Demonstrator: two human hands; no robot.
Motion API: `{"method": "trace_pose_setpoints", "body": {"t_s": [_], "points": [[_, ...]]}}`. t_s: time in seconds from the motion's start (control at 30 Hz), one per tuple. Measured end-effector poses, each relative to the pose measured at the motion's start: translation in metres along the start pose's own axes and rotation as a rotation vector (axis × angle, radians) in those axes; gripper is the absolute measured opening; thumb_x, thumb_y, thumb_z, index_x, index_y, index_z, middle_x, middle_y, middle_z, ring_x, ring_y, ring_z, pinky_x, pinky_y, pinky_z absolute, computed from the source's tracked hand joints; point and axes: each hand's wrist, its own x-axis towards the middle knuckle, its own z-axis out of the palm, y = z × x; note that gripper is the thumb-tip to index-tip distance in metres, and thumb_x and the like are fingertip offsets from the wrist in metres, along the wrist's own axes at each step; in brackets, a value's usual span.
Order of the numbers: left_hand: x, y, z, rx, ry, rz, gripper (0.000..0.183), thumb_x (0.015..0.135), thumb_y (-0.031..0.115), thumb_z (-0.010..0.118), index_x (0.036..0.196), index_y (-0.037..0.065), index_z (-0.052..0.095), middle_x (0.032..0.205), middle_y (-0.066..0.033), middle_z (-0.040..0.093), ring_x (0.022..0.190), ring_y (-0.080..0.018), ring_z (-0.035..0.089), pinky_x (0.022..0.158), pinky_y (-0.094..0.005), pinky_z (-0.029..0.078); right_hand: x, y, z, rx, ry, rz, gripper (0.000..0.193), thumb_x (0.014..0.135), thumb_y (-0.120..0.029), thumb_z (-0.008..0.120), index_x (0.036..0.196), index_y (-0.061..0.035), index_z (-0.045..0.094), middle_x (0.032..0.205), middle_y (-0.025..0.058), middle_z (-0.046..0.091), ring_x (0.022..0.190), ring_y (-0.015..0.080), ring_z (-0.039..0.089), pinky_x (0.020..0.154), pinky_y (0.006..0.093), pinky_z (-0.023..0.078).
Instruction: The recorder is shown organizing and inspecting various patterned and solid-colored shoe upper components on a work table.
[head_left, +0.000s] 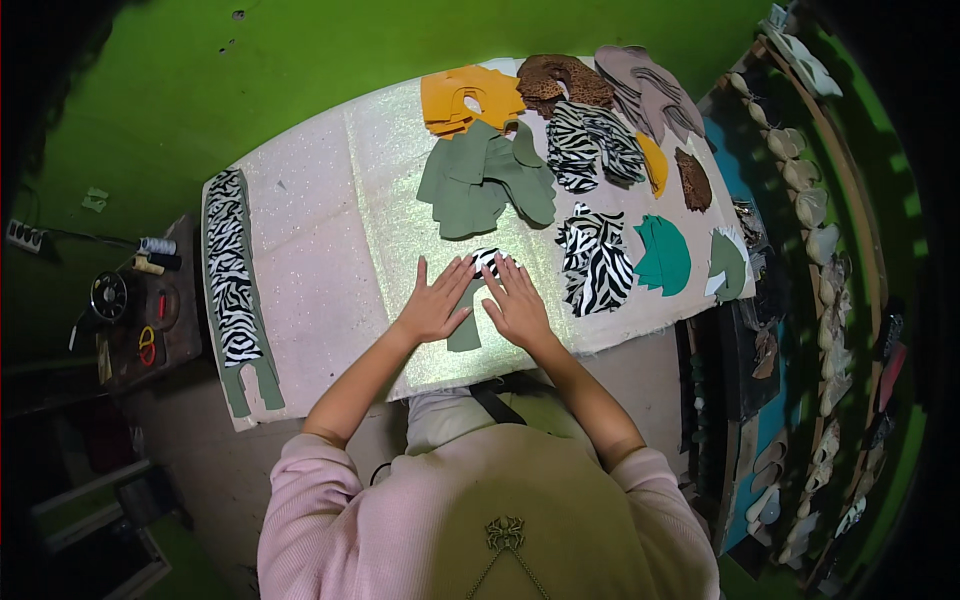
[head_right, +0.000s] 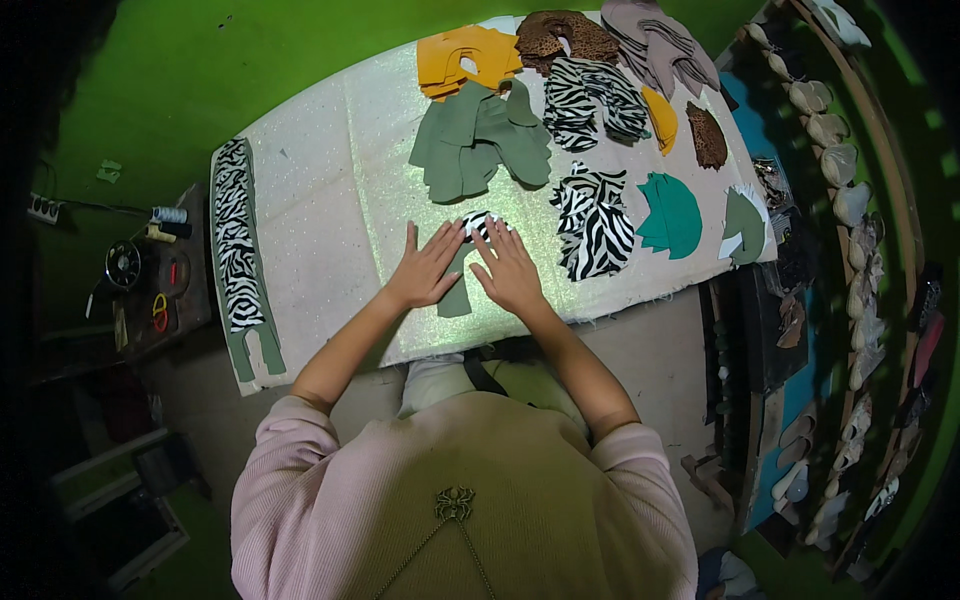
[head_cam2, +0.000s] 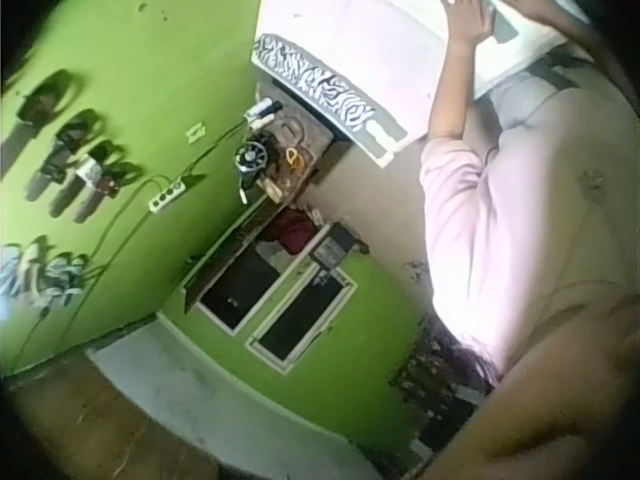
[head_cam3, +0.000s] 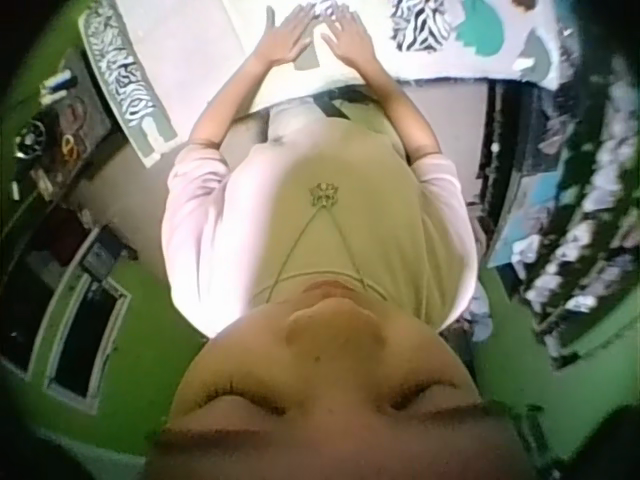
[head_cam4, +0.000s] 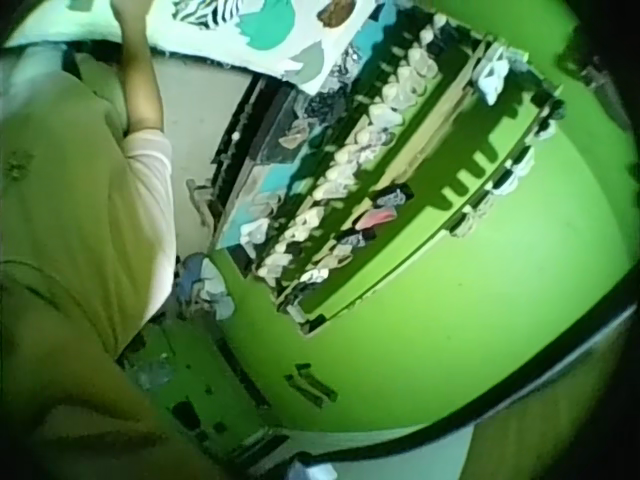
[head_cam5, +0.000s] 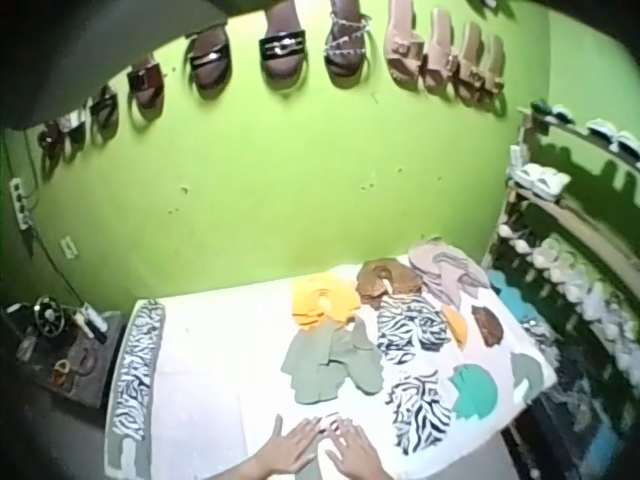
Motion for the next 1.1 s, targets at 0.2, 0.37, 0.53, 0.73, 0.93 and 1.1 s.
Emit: {"method": "trace_pose_setpoints", "body": {"t_s": [0.2, 0.37, 0.53, 0.73, 0.93, 1.1], "points": [[-0.014, -0.014, -0.006, 0.068, -0.061, 0.176, 0.068, 0.091, 0.042, 0.038, 0.146, 0.007, 0.021, 0.153, -0.0078, 0.021, 0.14, -0.0242, 0.024, 0.107, -0.0645, -0.001, 0.0, -0.002, -0.001, -0.003, -0.011, 0.013, 0.054, 0.094, -0.035, 0.045, 0.14, -0.0093, 0.037, 0.146, 0.0191, 0.03, 0.135, 0.0358, 0.028, 0.111, 0.0446, 0.021], [-0.036, -0.007, -0.002, 0.044, -0.085, 0.273, 0.069, 0.091, 0.046, 0.037, 0.146, 0.009, 0.022, 0.152, -0.0063, 0.022, 0.14, -0.0222, 0.024, 0.107, -0.0648, 0.001, 0.0, -0.002, 0.0, 0.003, -0.018, 0.016, 0.054, 0.094, -0.034, 0.045, 0.141, -0.0106, 0.036, 0.147, 0.0191, 0.028, 0.135, 0.0358, 0.028, 0.111, 0.0441, 0.021], [-0.061, 0.008, 0.002, -0.018, -0.173, 0.324, 0.075, 0.088, 0.05, 0.039, 0.147, 0.01, 0.019, 0.153, -0.0048, 0.02, 0.14, -0.0225, 0.022, 0.106, -0.0662, 0.0, 0.0, -0.002, -0.001, -0.021, -0.038, 0.023, 0.053, 0.094, -0.034, 0.044, 0.142, -0.0109, 0.036, 0.148, 0.0193, 0.027, 0.136, 0.0359, 0.026, 0.111, 0.0441, 0.021], [-0.079, 0.018, 0.002, -0.017, -0.185, 0.342, 0.072, 0.088, 0.05, 0.04, 0.147, 0.012, 0.023, 0.151, -0.0059, 0.024, 0.14, -0.0216, 0.023, 0.107, -0.065, 0.003, 0.0, -0.004, -0.001, -0.014, -0.048, 0.031, 0.053, 0.095, -0.034, 0.043, 0.141, -0.0093, 0.036, 0.148, 0.0192, 0.026, 0.136, 0.0362, 0.026, 0.111, 0.045, 0.02], [-0.053, 0.028, -0.013, -0.063, 0.21, -0.05, 0.041, 0.085, 0.03, 0.054, 0.123, 0.013, 0.054, 0.116, -0.0059, 0.056, 0.112, -0.0225, 0.05, 0.095, -0.0493, 0.026, -0.001, 0.001, -0.005, 0.017, 0.052, 0.069, 0.051, 0.091, -0.027, 0.05, 0.135, -0.0035, 0.042, 0.145, 0.0195, 0.033, 0.134, 0.0352, 0.031, 0.109, 0.0454, 0.023], [-0.006, 0.04, -0.02, -0.121, 0.459, -0.526, 0.023, 0.081, 0.022, 0.064, 0.102, 0.012, 0.061, 0.096, -0.0041, 0.061, 0.093, -0.0203, 0.054, 0.08, -0.0386, 0.029, 0.006, 0.002, -0.027, 0.113, 0.211, 0.323, 0.041, 0.085, -0.016, 0.057, 0.123, -0.0009, 0.052, 0.125, 0.0178, 0.051, 0.111, 0.0341, 0.049, 0.095, 0.0418, 0.038]]}}
